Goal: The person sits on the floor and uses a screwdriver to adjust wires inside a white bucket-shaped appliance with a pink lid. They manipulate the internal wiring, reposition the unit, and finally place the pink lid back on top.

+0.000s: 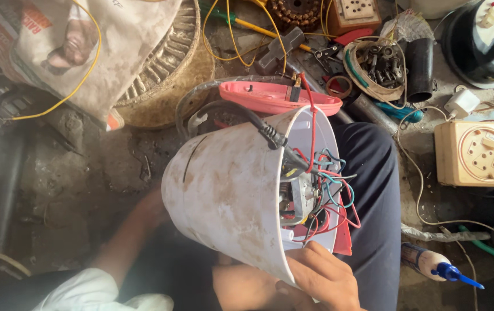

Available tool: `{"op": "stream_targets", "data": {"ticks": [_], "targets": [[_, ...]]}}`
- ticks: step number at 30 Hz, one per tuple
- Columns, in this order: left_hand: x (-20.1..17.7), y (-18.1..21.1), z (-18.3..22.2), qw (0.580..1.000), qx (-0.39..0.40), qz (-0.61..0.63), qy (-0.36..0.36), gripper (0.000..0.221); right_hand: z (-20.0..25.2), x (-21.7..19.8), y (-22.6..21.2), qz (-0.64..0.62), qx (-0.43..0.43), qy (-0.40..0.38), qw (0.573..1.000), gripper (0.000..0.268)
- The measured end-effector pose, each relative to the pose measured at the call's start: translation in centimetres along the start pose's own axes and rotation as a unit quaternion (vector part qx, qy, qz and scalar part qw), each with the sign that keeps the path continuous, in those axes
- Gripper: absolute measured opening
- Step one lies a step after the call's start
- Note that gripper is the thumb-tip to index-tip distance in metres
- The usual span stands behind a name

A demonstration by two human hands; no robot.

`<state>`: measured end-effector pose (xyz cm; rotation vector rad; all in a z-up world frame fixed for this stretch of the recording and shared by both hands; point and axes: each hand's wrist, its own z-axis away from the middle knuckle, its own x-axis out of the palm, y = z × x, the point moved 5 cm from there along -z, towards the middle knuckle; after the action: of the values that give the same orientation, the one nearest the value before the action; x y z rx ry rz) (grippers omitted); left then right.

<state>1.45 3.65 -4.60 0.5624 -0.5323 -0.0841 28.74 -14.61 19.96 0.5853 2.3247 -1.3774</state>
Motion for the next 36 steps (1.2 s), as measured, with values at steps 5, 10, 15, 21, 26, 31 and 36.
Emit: {"op": "stream_targets", "data": {"ticks": [5, 10, 15, 21, 26, 31, 36], "targets": [[1.0, 0.2, 0.4, 1.000, 0.010, -0.016, -0.003, 0.045, -0.1, -0.3, -0.7, 0.003, 0.016, 0.027, 0.999, 0.060], [1.3, 0.0, 1.0, 1.000, 0.004, -0.029, 0.001, 0.049, 0.7, -0.5, -0.3, -0.001, -0.024, 0.019, 1.000, 0.061], [-0.7, -1.0, 0.9, 1.000, 0.016, -0.019, 0.012, 0.051, 2.5, 0.0, 1.8, -0.024, -0.004, -0.001, 1.000, 0.061], [-1.5, -2.9, -1.3, 0.999, 0.037, -0.008, -0.021, 0.046, 3.5, 1.1, 4.5, 0.047, 0.051, -0.034, 0.997, 0.049], [-1.2, -2.2, -0.4, 0.989, 0.084, -0.060, 0.104, 0.049, 3.1, 2.2, 6.6, -0.048, 0.155, -0.062, 0.985, 0.059], [1.2, 4.9, 5.0, 0.770, 0.485, -0.328, 0.255, 0.072, 1.6, 1.3, 5.2, -0.016, 0.197, -0.113, 0.974, 0.045], [0.6, 7.5, 5.6, 0.632, 0.455, -0.505, 0.371, 0.051, -2.6, 0.4, 2.1, 0.039, 0.065, -0.220, 0.973, 0.036]]}}
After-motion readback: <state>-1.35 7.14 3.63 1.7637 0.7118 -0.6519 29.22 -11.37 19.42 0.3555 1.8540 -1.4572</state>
